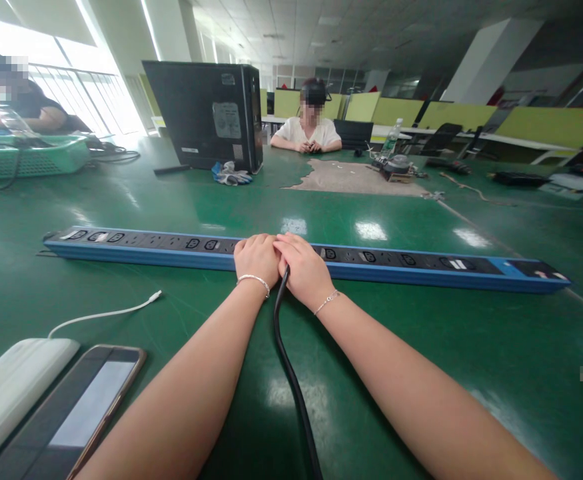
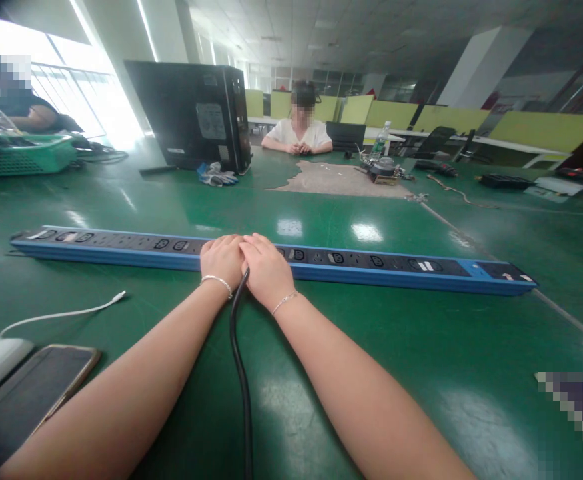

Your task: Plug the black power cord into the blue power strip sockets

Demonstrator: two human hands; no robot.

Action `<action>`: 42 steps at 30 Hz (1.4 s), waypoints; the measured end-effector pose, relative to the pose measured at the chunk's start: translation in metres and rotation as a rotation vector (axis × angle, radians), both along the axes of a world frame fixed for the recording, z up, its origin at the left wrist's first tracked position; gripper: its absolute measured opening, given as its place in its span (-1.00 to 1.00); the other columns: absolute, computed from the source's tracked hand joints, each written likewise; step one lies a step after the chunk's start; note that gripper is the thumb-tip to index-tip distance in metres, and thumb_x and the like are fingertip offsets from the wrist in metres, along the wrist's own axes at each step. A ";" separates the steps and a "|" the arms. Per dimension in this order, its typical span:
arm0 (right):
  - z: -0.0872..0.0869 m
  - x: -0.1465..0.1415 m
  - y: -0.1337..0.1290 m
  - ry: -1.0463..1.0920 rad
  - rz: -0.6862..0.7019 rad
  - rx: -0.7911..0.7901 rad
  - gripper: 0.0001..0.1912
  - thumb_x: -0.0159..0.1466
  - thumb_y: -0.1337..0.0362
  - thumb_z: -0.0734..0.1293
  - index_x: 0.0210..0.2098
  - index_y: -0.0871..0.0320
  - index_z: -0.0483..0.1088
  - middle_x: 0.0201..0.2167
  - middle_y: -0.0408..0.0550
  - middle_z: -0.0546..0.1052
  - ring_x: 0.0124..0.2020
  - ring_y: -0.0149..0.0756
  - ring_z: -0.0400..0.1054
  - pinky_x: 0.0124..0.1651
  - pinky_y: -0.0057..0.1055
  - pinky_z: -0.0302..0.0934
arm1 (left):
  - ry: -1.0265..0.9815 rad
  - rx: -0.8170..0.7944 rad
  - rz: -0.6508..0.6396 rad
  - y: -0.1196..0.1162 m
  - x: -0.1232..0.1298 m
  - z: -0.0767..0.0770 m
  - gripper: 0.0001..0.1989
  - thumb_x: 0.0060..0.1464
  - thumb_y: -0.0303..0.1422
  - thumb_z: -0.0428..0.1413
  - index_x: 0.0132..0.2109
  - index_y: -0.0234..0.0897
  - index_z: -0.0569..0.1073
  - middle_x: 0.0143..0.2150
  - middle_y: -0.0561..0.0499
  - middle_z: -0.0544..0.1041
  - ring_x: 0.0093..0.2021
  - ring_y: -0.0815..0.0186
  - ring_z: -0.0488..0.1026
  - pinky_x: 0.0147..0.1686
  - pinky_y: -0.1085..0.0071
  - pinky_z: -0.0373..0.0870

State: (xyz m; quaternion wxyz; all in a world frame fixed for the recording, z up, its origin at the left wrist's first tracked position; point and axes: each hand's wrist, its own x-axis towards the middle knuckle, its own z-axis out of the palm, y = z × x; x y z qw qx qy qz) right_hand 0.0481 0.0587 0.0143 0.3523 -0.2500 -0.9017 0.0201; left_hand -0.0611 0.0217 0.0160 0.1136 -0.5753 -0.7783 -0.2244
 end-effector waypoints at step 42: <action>-0.009 0.007 0.019 0.305 -0.062 -0.079 -0.67 0.29 0.33 0.13 0.01 0.17 0.34 -0.01 0.06 0.43 0.06 -0.24 0.28 0.13 -0.23 0.20 | -0.017 0.168 0.023 0.008 0.000 -0.009 -0.69 0.15 -0.35 -0.13 -0.17 -0.13 0.50 -0.14 0.03 0.56 -0.04 0.24 0.41 -0.02 0.23 0.14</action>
